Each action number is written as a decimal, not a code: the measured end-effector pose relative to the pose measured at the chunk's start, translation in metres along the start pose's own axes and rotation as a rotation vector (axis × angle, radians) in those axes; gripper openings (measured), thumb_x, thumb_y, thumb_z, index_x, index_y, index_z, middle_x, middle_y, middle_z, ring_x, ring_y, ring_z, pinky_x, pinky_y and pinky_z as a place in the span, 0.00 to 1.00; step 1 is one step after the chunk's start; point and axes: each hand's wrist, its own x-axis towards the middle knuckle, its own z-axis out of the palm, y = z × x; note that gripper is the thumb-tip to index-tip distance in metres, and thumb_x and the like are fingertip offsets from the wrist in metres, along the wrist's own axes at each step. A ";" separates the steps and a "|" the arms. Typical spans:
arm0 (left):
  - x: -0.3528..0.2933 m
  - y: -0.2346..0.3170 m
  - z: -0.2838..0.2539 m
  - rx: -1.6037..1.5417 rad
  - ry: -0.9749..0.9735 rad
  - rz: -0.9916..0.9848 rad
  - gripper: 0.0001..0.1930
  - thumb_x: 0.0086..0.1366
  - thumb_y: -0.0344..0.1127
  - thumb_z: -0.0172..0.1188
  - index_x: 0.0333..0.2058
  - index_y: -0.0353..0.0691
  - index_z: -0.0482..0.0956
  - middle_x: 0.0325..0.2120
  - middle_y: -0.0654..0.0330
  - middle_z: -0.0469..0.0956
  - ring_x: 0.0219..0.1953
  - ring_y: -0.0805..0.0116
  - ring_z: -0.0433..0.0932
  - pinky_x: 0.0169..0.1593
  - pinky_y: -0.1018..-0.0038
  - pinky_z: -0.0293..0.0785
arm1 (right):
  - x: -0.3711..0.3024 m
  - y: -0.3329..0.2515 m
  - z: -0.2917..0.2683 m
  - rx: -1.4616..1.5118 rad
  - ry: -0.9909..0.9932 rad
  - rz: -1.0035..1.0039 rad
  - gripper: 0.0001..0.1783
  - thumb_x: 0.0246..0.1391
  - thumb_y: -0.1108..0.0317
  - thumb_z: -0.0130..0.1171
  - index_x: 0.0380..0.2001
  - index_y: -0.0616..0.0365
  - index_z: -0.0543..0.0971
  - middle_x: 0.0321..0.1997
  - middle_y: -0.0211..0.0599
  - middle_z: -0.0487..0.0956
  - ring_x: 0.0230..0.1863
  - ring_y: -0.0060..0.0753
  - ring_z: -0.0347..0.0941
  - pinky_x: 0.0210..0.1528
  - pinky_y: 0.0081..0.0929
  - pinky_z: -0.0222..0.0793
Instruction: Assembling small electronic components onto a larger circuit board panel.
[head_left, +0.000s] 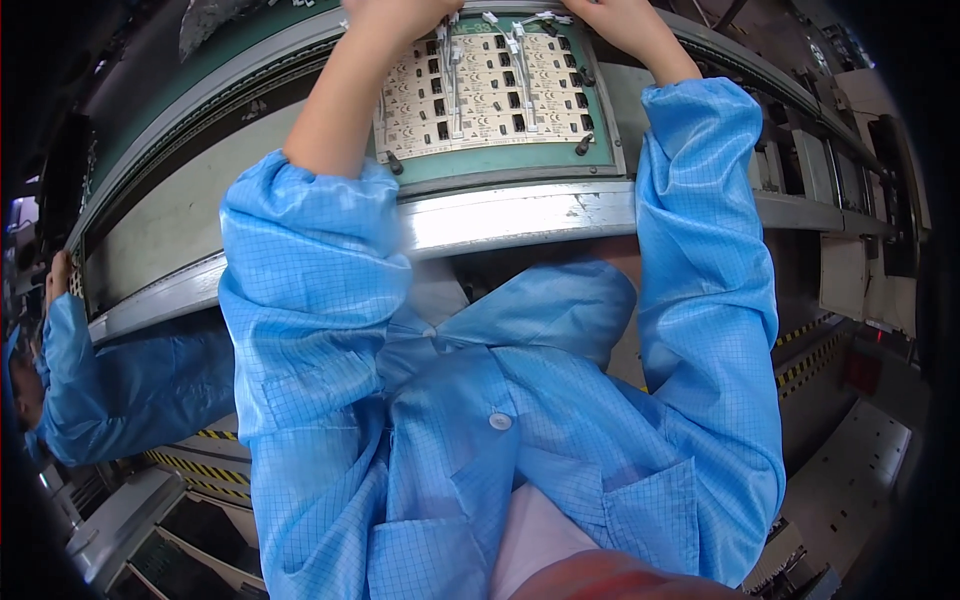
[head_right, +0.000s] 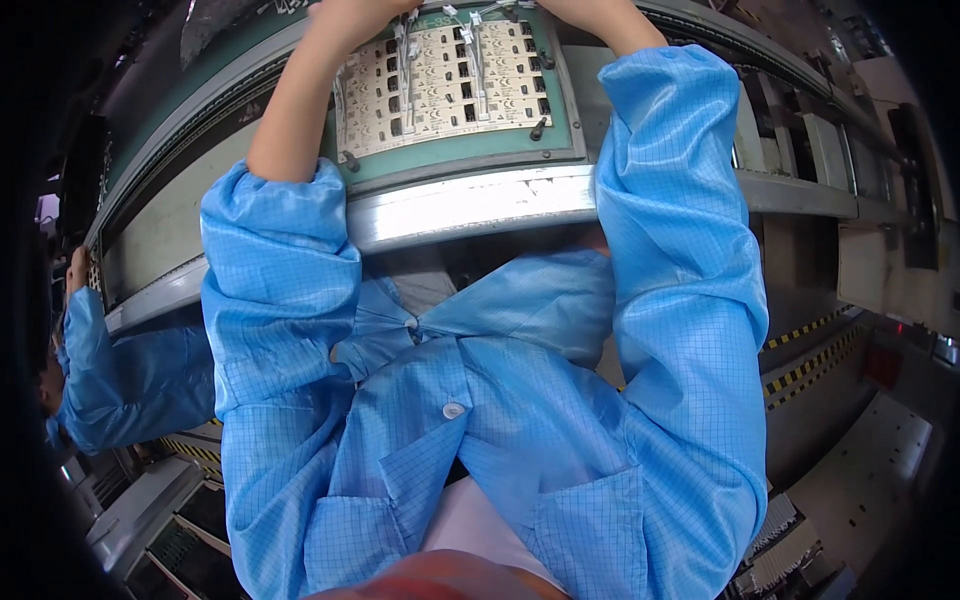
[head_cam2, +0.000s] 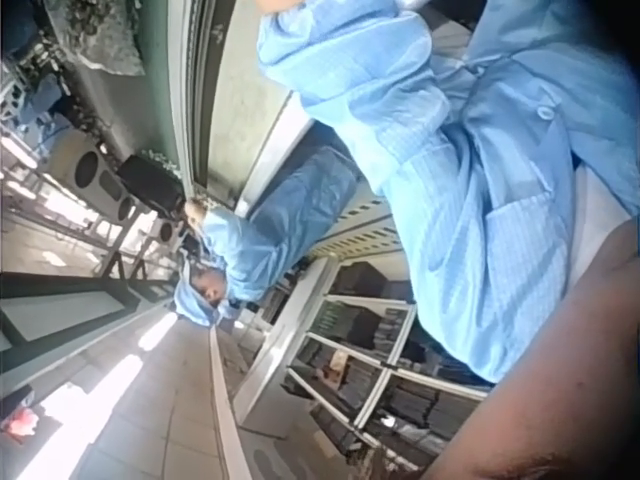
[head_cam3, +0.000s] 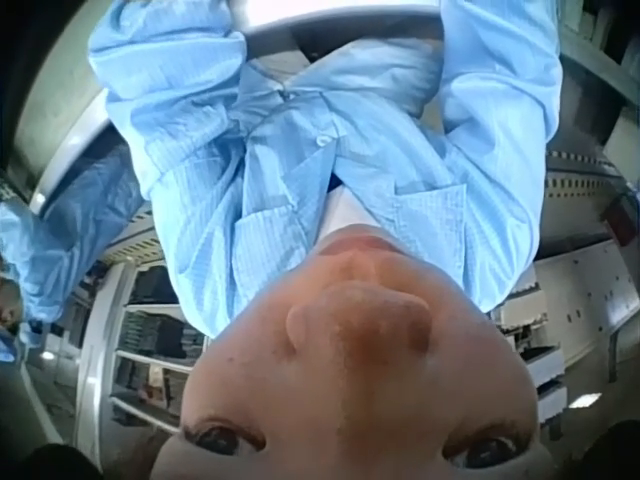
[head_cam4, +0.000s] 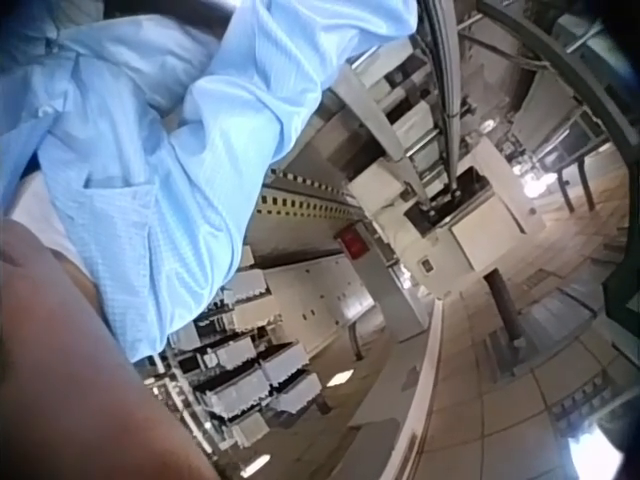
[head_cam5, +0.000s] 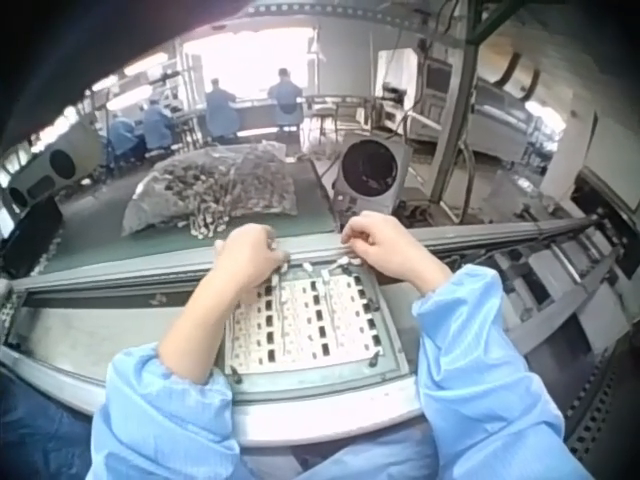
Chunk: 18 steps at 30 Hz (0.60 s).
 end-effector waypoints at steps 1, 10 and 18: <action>0.002 0.006 0.000 -0.091 -0.022 0.112 0.17 0.58 0.42 0.65 0.43 0.39 0.87 0.39 0.45 0.85 0.47 0.47 0.84 0.52 0.54 0.77 | -0.002 -0.007 -0.003 0.051 -0.010 0.074 0.08 0.58 0.71 0.58 0.36 0.63 0.82 0.34 0.44 0.80 0.37 0.41 0.80 0.40 0.33 0.75; -0.008 0.011 0.013 -0.411 -0.073 0.310 0.21 0.56 0.23 0.60 0.51 0.35 0.83 0.40 0.43 0.84 0.42 0.48 0.84 0.49 0.62 0.80 | -0.009 -0.060 0.030 -0.138 -0.062 0.093 0.17 0.56 0.53 0.63 0.29 0.57 0.83 0.42 0.42 0.76 0.49 0.51 0.69 0.52 0.46 0.65; -0.012 0.013 0.013 -0.569 -0.089 0.178 0.23 0.57 0.20 0.61 0.53 0.36 0.81 0.39 0.49 0.85 0.40 0.58 0.84 0.46 0.68 0.80 | -0.008 -0.053 0.031 -0.012 -0.072 0.221 0.13 0.52 0.58 0.63 0.30 0.58 0.83 0.46 0.42 0.75 0.54 0.50 0.66 0.57 0.45 0.64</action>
